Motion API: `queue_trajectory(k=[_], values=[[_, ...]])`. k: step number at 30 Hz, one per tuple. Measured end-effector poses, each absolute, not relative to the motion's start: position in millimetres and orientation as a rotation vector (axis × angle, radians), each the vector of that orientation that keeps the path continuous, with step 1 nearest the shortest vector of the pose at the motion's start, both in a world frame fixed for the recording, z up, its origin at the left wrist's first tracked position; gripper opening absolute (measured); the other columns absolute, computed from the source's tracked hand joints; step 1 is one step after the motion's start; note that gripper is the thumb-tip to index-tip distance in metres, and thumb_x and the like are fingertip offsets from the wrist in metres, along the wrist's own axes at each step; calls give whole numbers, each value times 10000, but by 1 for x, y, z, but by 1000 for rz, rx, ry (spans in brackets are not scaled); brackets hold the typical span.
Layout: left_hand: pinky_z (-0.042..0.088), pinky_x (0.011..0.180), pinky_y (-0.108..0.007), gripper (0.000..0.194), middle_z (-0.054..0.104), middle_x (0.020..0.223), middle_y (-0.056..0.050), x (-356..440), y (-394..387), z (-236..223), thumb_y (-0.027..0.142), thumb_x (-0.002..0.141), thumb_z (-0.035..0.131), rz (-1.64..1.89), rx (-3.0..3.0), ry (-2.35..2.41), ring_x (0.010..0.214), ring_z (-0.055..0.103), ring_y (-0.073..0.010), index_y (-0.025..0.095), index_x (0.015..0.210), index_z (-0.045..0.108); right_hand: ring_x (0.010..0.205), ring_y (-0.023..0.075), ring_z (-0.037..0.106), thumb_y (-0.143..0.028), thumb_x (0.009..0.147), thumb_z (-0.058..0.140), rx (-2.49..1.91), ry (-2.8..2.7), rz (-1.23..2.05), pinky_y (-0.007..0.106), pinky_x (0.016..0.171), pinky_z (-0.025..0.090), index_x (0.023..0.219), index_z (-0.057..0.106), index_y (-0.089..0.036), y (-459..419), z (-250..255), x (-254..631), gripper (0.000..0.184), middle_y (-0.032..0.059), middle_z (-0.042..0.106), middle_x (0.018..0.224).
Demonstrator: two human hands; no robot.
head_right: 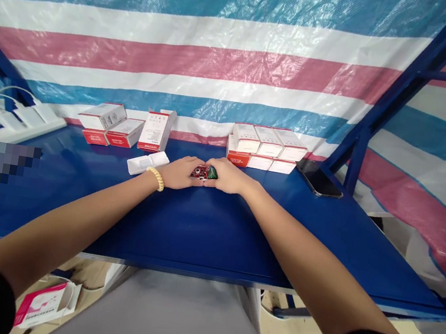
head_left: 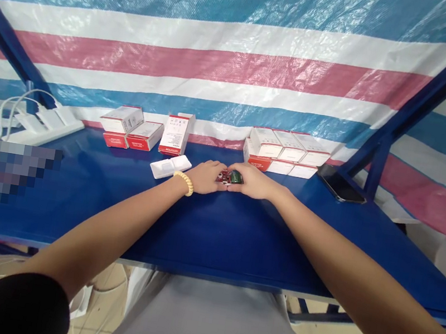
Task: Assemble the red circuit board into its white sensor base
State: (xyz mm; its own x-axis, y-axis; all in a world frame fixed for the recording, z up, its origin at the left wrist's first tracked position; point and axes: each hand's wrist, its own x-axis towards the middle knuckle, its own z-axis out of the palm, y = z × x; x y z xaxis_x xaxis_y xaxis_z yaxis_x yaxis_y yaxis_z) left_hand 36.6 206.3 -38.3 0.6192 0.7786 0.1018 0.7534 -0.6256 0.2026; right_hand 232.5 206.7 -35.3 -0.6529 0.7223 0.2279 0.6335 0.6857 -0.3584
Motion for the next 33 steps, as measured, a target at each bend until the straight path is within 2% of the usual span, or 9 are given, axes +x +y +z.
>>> queue_trajectory(k=[5, 10, 16, 20, 25, 29, 33], values=[[423, 908, -394, 464, 576, 1120, -141, 43, 226, -33, 458, 809, 548, 189, 2630, 1412, 1077, 536, -297, 137, 1144, 544, 859, 203, 620, -271, 693, 716, -1167, -2527, 428, 303, 770, 463, 1030, 622, -166, 233, -30, 222, 366, 69, 680, 985], [395, 967, -435, 473, 538, 1235, -148, 40, 223, -48, 431, 858, 475, 379, 2644, 1461, 1162, 484, -314, 134, 1225, 500, 1054, 259, 564, -285, 734, 648, -1163, -2470, 204, 374, 875, 448, 1104, 605, -185, 229, -43, 222, 386, 98, 649, 1102], [401, 974, -435, 483, 560, 1215, -138, 33, 224, -55, 441, 846, 490, 422, 2720, 1376, 1142, 504, -292, 144, 1227, 492, 1068, 277, 556, -254, 702, 635, -1150, -2484, 133, 389, 892, 449, 1115, 605, -174, 222, -46, 222, 422, 102, 646, 1105], [402, 971, -438, 479, 565, 1207, -130, 33, 227, -54, 454, 844, 488, 409, 2743, 1349, 1151, 501, -295, 158, 1220, 498, 1024, 257, 583, -255, 724, 617, -1149, -2454, 175, 365, 893, 439, 1056, 655, -175, 224, -43, 223, 344, 84, 671, 1069], [388, 972, -438, 491, 549, 1226, -129, 35, 222, -53, 457, 857, 469, 372, 2767, 1352, 1153, 490, -292, 158, 1246, 491, 895, 212, 627, -280, 813, 539, -1138, -2432, 241, 319, 810, 457, 998, 697, -183, 225, -42, 224, 262, 58, 709, 976], [392, 947, -458, 520, 538, 1246, -117, 36, 220, -52, 522, 878, 413, 382, 2726, 1388, 1147, 483, -301, 177, 1260, 488, 919, 239, 624, -334, 828, 552, -1196, -2324, 153, 341, 805, 463, 1040, 695, -141, 226, -43, 225, 321, 106, 702, 1010], [387, 948, -451, 472, 547, 1218, -115, 37, 221, -52, 470, 926, 313, 376, 2711, 1394, 1138, 491, -281, 181, 1250, 497, 911, 251, 626, -355, 808, 592, -1125, -2354, 121, 352, 822, 467, 963, 724, -123, 231, -44, 229, 308, 123, 697, 965]])
